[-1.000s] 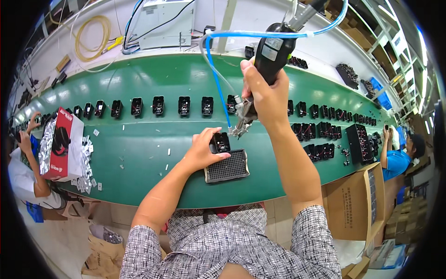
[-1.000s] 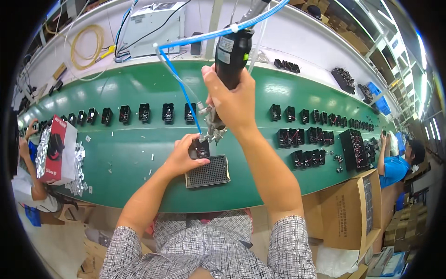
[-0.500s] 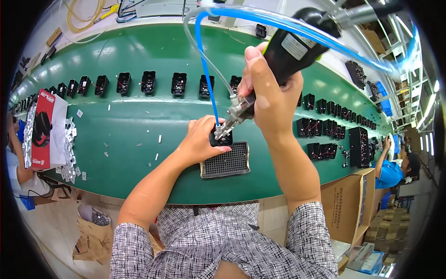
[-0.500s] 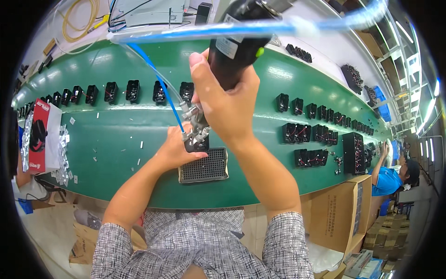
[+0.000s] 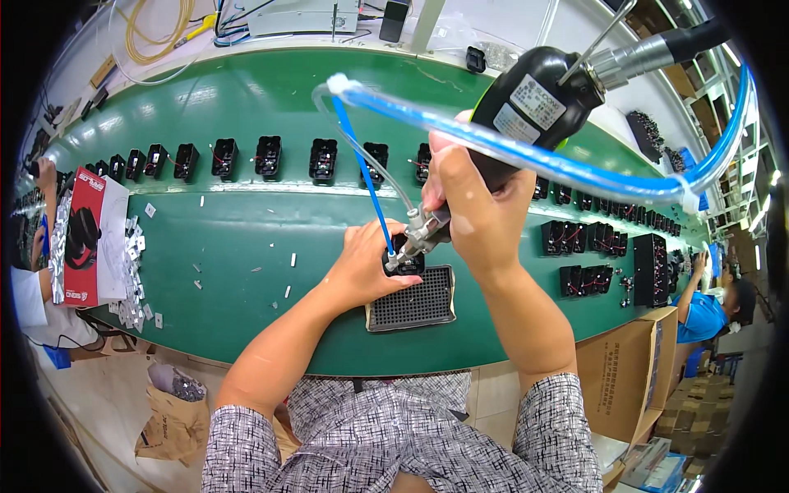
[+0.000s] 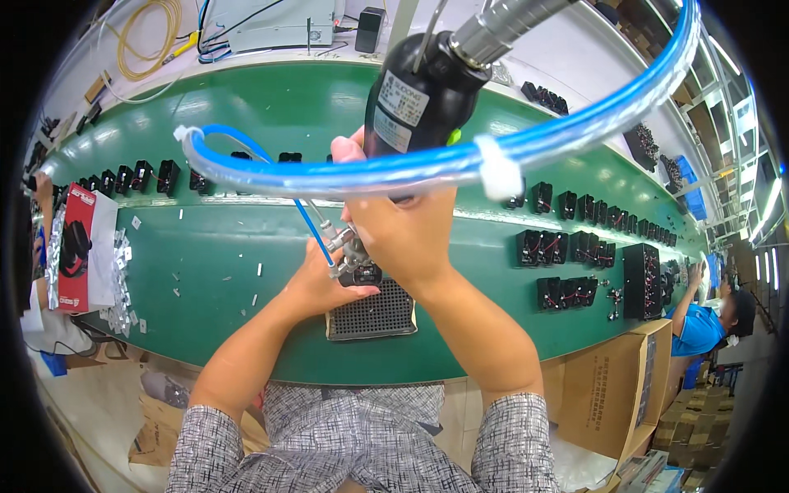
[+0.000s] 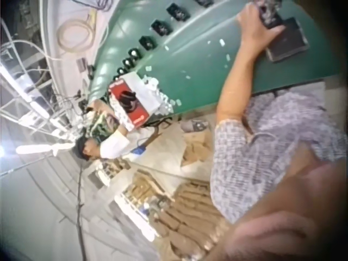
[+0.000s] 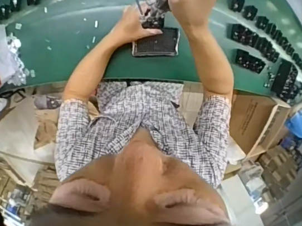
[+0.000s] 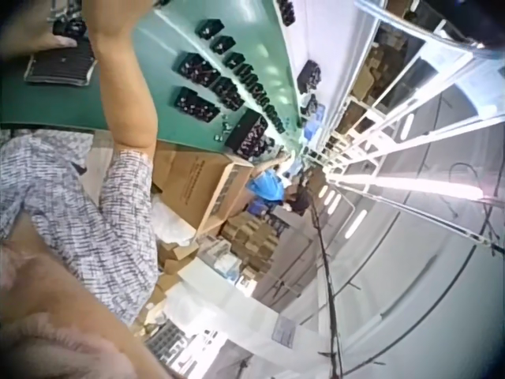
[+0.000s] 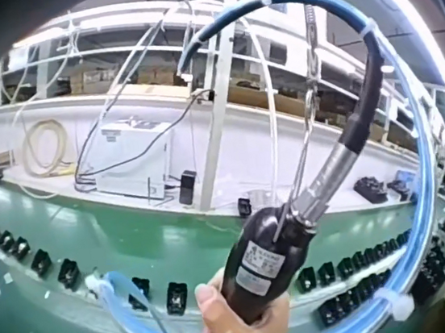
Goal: Secure screws into electronic components using an electric screwdriver on a production assembly line.
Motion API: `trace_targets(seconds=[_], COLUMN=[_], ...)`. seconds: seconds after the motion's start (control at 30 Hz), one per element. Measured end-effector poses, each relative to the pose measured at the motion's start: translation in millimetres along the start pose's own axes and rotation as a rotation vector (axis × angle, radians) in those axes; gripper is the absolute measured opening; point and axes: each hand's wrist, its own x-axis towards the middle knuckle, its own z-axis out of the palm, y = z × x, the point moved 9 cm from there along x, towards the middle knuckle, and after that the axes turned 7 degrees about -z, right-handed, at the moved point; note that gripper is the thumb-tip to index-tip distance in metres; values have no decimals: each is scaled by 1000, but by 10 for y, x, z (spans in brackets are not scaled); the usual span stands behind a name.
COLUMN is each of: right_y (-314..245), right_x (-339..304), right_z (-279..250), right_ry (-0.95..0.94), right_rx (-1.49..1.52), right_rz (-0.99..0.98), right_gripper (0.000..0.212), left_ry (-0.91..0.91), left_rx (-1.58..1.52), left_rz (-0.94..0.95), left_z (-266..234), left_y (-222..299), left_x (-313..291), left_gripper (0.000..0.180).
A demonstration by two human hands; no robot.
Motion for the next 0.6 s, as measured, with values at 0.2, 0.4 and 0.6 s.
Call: trace_targets(seconds=[0.2,0.4,0.6], right_y=[93,191,-420], right_x=[-46,-107,212], right_z=[12,-65,-16], right_ry=[-34,-20,-20], right_rx=[-106,5,-35], right_rz=[15,21,-6], right_gripper=[18,20,19], left_ry=[29,28,-19], left_rx=[2,4,-20], left_rz=[57,34,33], left_z=[-3,28,66], left_y=[-10,7,-45], left_x=[6,6,21], left_gripper=[77,76,74])
